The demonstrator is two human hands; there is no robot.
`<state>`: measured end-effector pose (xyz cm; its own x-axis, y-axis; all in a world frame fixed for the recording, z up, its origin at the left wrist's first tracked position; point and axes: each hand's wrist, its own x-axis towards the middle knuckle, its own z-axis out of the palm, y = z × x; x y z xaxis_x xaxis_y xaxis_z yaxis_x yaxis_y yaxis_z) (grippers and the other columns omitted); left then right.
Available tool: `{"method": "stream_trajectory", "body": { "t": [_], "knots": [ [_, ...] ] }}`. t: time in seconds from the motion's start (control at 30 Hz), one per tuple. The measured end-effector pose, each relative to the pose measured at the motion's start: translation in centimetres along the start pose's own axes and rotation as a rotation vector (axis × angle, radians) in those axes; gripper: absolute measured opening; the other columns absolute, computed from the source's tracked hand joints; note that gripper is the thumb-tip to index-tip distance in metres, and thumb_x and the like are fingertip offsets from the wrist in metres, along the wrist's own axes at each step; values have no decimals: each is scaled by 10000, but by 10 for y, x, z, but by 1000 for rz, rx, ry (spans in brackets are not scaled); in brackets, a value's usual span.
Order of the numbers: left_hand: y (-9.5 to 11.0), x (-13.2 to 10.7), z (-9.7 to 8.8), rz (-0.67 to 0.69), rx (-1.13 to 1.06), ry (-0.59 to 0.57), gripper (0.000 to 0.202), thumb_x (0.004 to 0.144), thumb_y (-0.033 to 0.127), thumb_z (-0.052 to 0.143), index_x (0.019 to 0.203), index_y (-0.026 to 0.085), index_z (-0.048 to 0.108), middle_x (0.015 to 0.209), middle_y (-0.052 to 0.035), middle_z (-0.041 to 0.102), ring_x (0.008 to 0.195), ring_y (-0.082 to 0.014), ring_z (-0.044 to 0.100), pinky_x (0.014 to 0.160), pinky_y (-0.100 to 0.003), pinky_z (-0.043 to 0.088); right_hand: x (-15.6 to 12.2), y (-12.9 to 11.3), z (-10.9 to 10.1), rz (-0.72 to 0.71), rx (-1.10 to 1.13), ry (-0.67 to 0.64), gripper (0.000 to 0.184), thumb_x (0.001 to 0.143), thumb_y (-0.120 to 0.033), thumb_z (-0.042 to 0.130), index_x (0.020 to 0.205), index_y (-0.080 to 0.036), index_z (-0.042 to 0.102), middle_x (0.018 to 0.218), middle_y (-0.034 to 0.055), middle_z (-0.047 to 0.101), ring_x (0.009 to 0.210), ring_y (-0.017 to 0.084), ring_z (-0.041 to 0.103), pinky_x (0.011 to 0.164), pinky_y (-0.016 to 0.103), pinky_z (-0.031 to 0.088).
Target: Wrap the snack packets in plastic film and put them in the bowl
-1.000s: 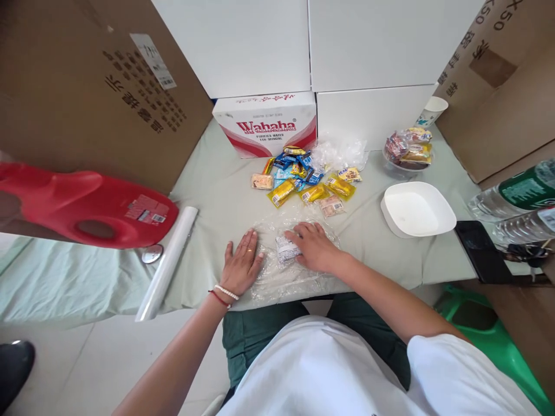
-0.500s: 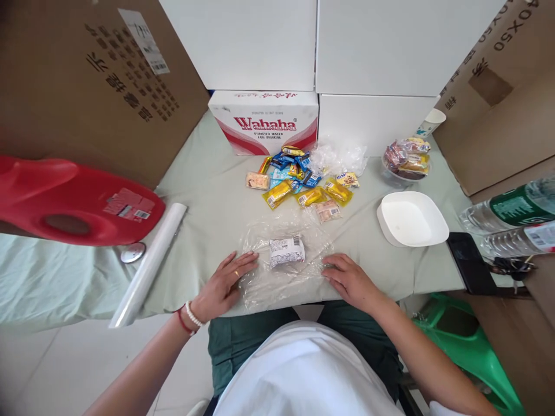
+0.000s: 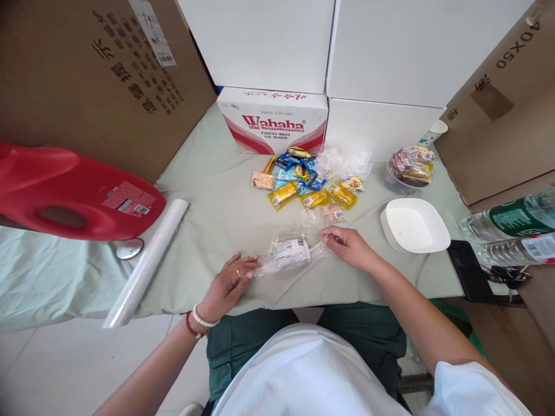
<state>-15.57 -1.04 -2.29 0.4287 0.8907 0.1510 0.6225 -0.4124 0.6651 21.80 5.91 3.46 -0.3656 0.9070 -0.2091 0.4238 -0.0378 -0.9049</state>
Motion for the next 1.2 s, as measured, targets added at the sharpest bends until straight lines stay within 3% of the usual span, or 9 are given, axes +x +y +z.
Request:
{"method": "stream_trajectory", "body": {
  "t": [0.13,0.3,0.43,0.6,0.67,0.77,0.97,1.03,1.2],
  "knots": [
    [-3,24,1,-198,19,220,323,1060,392,420,1064,265,718,1186,-50,796,1321,-238,650,1226,-555,372,18,11,0,175,-19,45,442,941,-553,565,1142,-176,676,675,-30,572,531,129,458,523,257,367],
    [-10,44,13,-282,111,322,250,995,365,519,855,241,684,1236,-67,781,1354,-285,623,1201,-582,387,33,-4,-10,211,-641,16,310,973,-411,503,986,-201,730,814,57,694,725,212,610,665,308,440],
    [-11,47,15,-301,93,369,251,990,359,521,815,248,664,1176,-59,793,1308,-279,643,1170,-557,423,53,-43,-16,-108,-860,82,328,984,-335,523,1203,-201,727,1196,142,699,1094,302,636,925,415,493],
    [-9,48,13,-326,60,371,273,1004,369,497,823,240,655,1168,-71,786,1291,-279,639,1165,-541,430,82,-78,17,-546,-675,-361,622,909,-410,729,1491,-257,574,1531,108,522,1435,319,424,1196,510,360],
    [-9,48,13,-330,50,371,280,1014,373,485,830,239,647,1157,-71,782,1279,-272,642,1161,-528,440,90,-81,35,-529,-677,-418,686,869,-410,781,1499,-240,572,1511,123,540,1423,328,425,1176,510,382],
    [-8,49,14,-336,48,404,283,1027,377,465,851,233,634,1137,-88,766,1254,-268,643,1133,-507,471,102,-80,51,-396,-713,-362,423,928,-250,677,1344,-176,693,1292,132,687,1234,295,564,1054,427,456],
    [16,32,14,-329,188,676,289,1006,368,518,1207,182,609,1434,-210,564,1512,-328,407,1231,-588,349,123,-80,59,-82,-706,-189,256,986,-189,541,1055,-138,782,920,65,759,822,188,629,750,275,395],
    [28,24,15,-208,234,623,292,976,364,570,1226,221,622,1417,-177,589,1542,-343,371,1263,-626,268,127,-83,62,-65,-750,-179,259,1000,-239,551,1012,-136,788,903,74,754,809,190,615,717,278,362],
    [41,36,18,41,286,179,339,970,424,597,1295,364,672,1360,-61,699,1506,-347,444,1288,-698,20,134,-86,69,-96,-768,-213,264,1007,-247,545,969,-137,781,928,79,748,822,177,598,699,272,328]
  ]
}}
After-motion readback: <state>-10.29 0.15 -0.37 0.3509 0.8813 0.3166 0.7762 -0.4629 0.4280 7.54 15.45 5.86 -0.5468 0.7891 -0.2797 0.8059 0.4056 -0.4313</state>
